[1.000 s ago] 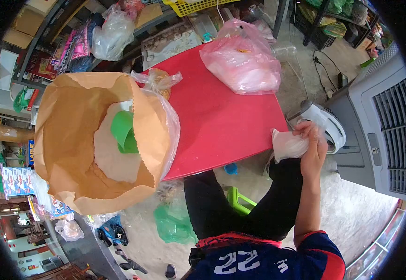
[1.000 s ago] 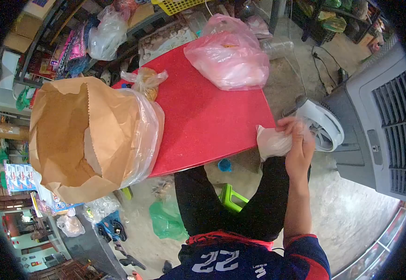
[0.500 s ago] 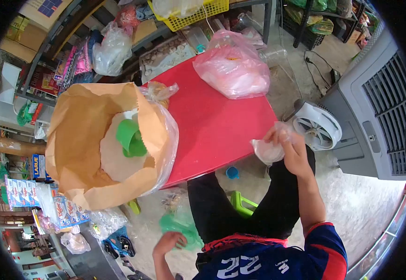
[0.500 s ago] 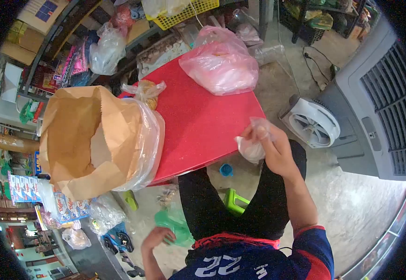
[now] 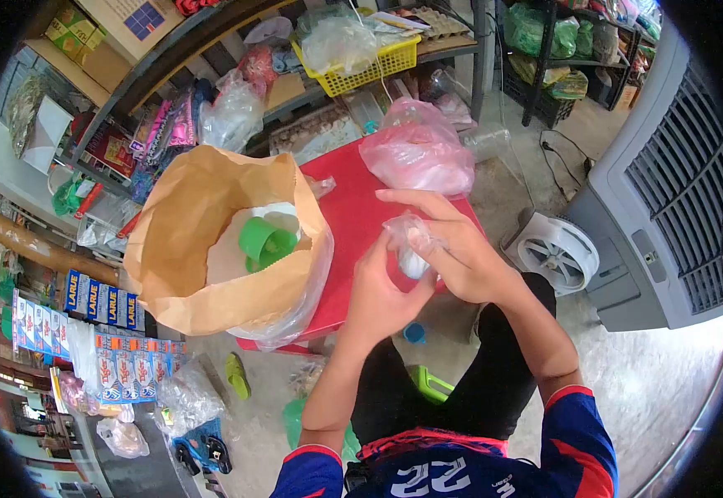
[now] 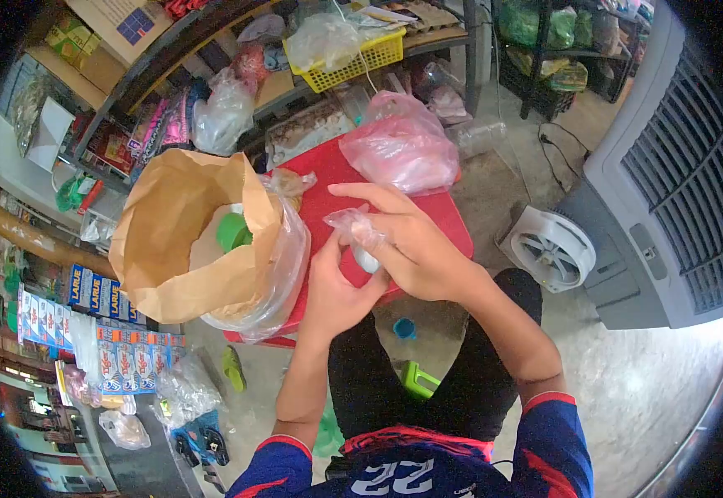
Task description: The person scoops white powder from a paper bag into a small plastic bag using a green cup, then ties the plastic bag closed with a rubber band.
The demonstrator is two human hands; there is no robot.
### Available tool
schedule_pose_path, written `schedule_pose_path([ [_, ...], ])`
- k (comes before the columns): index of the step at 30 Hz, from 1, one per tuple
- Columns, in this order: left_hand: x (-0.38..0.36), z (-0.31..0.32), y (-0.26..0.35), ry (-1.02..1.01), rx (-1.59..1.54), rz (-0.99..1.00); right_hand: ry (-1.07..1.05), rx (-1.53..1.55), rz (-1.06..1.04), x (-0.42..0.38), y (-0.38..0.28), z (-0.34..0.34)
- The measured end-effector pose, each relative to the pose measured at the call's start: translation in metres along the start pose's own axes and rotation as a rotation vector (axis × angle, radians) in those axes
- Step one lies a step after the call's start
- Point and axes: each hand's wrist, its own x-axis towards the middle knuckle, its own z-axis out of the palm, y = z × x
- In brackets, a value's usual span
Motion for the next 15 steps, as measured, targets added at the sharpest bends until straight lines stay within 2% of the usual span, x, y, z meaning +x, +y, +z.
schedule_pose_path([
  [5, 0.006, -0.008, 0.004, 0.083, -0.414, 0.004, -0.071, 0.061, -0.002, 0.01, -0.008, 0.0],
  [6, 0.007, -0.01, 0.003, 0.066, -0.414, -0.005, -0.064, 0.035, -0.033, 0.01, -0.006, 0.003],
  [9, 0.007, -0.02, -0.015, -0.121, -0.074, 0.059, -0.067, -0.022, -0.085, 0.008, 0.003, 0.008],
  [12, 0.006, -0.009, -0.014, -0.068, -0.316, -0.106, -0.112, -0.082, -0.06, 0.007, 0.01, 0.007],
  [14, 0.006, -0.003, -0.015, -0.099, -0.202, -0.136, -0.125, -0.179, -0.051, 0.005, 0.026, 0.004],
  [15, 0.006, 0.0, -0.015, -0.116, -0.145, -0.149, -0.174, -0.103, -0.031, 0.004, 0.026, 0.004],
])
